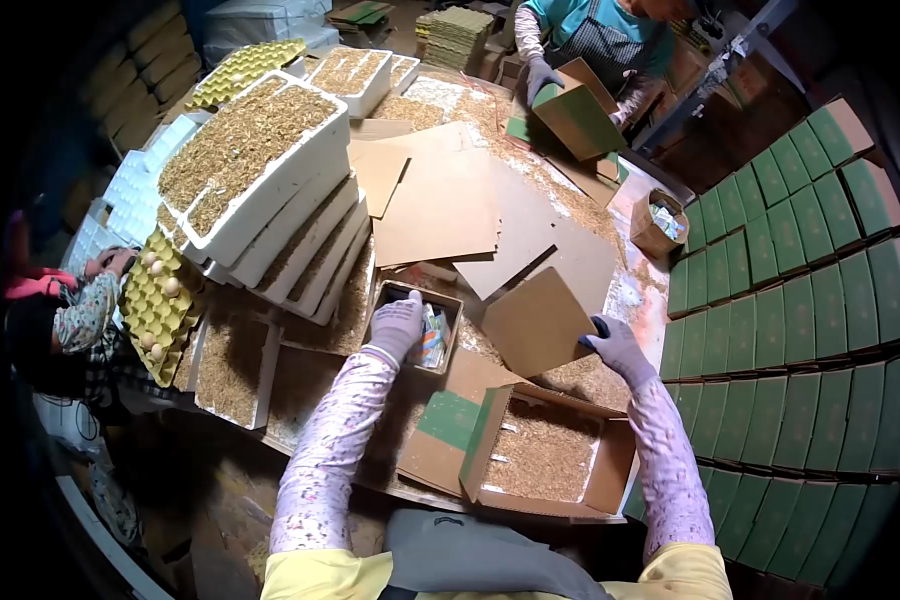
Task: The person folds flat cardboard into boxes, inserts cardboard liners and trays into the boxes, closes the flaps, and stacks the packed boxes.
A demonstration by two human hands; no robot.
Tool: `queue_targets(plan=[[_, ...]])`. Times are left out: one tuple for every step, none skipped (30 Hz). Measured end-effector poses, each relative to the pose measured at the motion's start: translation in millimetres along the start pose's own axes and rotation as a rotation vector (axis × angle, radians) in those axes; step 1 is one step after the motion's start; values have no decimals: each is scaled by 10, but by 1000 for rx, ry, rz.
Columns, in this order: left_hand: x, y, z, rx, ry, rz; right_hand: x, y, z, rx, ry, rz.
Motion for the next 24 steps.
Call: queue_targets(plan=[[24,-31,75,-49,-8,-67,184,-201,261,-10,20,-89],[129,-89,149,-22,-5,-50,187,-373,120,-15,125,-181],[245,-158,221,6,0,-36,220,-565,-65,-19,230,-275],[351,-215,291,37,-46,-43,278,-781,-167,-54,259,-335],[587,-351,268,100,-147,3,365,-922,-55,-94,291,-394],[731,-486,208,-27,-216,-76,526,-1159,77,-133,160,-454],[1029,-838,18,-90,-121,-435,569,-1363,-43,-123,230,-565],[1255,-1148,-219,-166,-300,-486,717,-1523,240,-33,381,-761],[1528,-1597,-626,-306,-509,-478,881,-1660,624,63,526,-963],[1572,-2034,-1077,-524,-623,-375,956,-1795,796,81,608,-1019],[1358,-2413,-1459,-822,-532,-235,1001,-1972,921,86,688,-1066],[1147,-2803,-1745,-920,-373,-179,988,-2142,976,102,770,-1114],[828,-2906,-1804,-958,-155,-99,847,-2334,939,0,797,-1101],[672,-2880,-1679,-785,-223,55,631,-2514,974,-82,937,-1076],[715,-2822,-1524,-672,-275,-4,392,-2665,1024,-144,808,-939],[759,-2766,-1362,-560,-334,-58,117,-2832,1089,-200,734,-796],[914,-2756,-1180,-510,-389,-301,-201,-2996,870,-161,204,-521],[774,-2623,-831,-372,-630,-203,-330,-3041,880,-194,85,-300],[547,-2464,-507,-223,-860,-97,-459,-3041,793,-197,-294,13],[380,-2403,-413,-146,-1041,108,-399,-3003,854,-101,-466,42],[202,-2372,-338,-59,-1213,316,-313,-2917,933,0,-638,73],[-201,-2334,-181,203,-1360,596,-248,-2725,918,-73,-618,251],[-380,-2313,-195,254,-1387,672,-16,-2495,1193,-83,-539,230],[-471,-2322,-246,134,-1396,677,98,-2322,1480,-92,-459,214]])
Point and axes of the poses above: each hand's wrist, its own y-axis towards the middle knuckle, its own x-axis out of the back of the hand, z = x × y, the point moved 6 cm from there along y, towards the middle knuckle, and after that the axes turned 13 degrees about x, right-handed, at the moved point
